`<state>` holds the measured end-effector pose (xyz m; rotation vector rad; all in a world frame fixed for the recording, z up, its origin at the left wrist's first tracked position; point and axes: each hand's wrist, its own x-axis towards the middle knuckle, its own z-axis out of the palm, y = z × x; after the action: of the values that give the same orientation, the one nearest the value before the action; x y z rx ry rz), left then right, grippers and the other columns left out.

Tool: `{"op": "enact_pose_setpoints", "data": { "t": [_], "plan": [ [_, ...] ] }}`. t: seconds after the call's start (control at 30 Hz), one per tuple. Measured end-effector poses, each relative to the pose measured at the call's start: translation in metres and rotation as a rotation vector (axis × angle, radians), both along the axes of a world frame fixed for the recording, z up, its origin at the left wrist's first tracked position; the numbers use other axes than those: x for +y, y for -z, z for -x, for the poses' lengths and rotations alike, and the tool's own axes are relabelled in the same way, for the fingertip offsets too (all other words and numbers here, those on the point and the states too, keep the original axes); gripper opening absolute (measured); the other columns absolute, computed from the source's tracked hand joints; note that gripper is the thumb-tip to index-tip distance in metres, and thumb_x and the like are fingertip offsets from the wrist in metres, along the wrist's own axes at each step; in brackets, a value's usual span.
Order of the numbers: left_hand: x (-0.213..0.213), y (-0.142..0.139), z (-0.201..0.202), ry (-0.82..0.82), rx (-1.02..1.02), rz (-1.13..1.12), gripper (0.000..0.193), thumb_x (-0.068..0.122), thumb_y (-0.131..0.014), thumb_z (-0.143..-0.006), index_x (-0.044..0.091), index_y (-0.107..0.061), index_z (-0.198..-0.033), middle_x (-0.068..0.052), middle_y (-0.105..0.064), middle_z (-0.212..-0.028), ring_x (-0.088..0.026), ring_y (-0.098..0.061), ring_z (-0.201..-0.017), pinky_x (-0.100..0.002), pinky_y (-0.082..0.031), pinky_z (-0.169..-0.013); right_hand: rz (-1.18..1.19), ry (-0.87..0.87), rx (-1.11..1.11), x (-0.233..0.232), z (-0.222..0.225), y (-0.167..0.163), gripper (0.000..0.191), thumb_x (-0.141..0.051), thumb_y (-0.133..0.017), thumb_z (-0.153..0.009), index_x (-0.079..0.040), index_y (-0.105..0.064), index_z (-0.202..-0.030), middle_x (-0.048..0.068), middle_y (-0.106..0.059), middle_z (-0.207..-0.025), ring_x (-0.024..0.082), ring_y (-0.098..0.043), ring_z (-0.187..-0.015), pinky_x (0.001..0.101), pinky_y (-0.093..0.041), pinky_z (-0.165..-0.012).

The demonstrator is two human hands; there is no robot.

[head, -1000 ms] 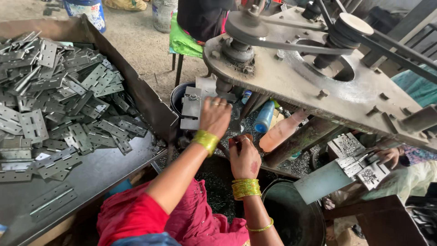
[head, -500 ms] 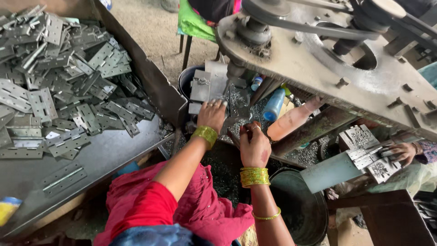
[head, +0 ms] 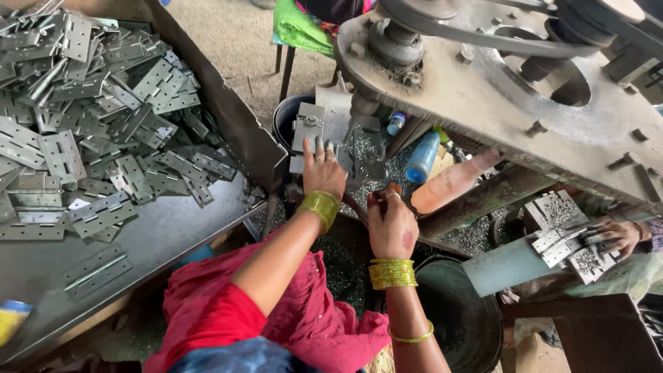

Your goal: The person repeatedly picks metal hinge blanks from a bin, places them into a press machine, and operates the lever to punch holes. Processed pieces are ejected and collected in a bin below.

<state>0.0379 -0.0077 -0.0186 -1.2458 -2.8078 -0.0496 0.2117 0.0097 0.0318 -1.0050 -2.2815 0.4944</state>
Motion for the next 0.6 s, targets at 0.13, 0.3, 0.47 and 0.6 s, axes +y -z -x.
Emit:
{"op": "enact_pose_setpoints", "data": {
  "t": [0.13, 0.3, 0.47, 0.6],
  "plan": [
    [0.020, 0.002, 0.012, -0.004, 0.172, 0.002, 0.043, 0.029, -0.046, -0.101, 0.004, -0.069, -0.129, -0.019, -0.045, -0.156, -0.039, -0.025, -0.152, -0.063, 0.003, -0.120, 0.025, -0.031, -0.128, 0.008, -0.010, 0.040, 0.029, -0.035, -0.065, -0.090, -0.012, -0.071, -0.107, 0.018, -0.074, -0.089, 0.039, -0.072, -0.083, 0.0508, -0.055, -0.073],
    [0.015, 0.005, 0.008, -0.004, 0.185, -0.043, 0.040, 0.026, -0.047, -0.101, 0.003, -0.070, -0.126, -0.018, -0.047, -0.155, -0.036, -0.032, -0.151, -0.061, 0.002, -0.122, 0.248, 0.049, -0.475, -0.011, -0.045, 0.143, 0.046, -0.041, -0.065, -0.089, -0.008, -0.059, -0.122, 0.025, -0.072, -0.094, 0.046, -0.069, -0.089, 0.0559, -0.055, -0.077],
    [-0.014, 0.010, -0.002, 0.071, 0.033, -0.129, 0.044, 0.026, -0.048, -0.100, -0.002, -0.067, -0.129, -0.020, -0.050, -0.152, -0.033, -0.038, -0.146, -0.060, 0.001, -0.124, 0.245, 0.031, -0.411, -0.004, -0.052, 0.194, 0.043, -0.039, -0.062, -0.090, -0.008, -0.061, -0.121, 0.025, -0.074, -0.095, 0.045, -0.071, -0.091, 0.0543, -0.057, -0.079],
    [-0.011, 0.007, 0.008, 0.078, -0.048, -0.054, 0.035, 0.017, -0.045, -0.102, 0.005, -0.073, -0.119, -0.018, -0.043, -0.159, -0.035, -0.027, -0.155, -0.057, 0.000, -0.126, 0.276, -0.027, -0.421, 0.021, -0.044, 0.162, 0.044, -0.042, -0.067, -0.086, -0.011, -0.064, -0.116, 0.026, -0.072, -0.097, 0.046, -0.069, -0.094, 0.0554, -0.055, -0.079]
  ]
}}
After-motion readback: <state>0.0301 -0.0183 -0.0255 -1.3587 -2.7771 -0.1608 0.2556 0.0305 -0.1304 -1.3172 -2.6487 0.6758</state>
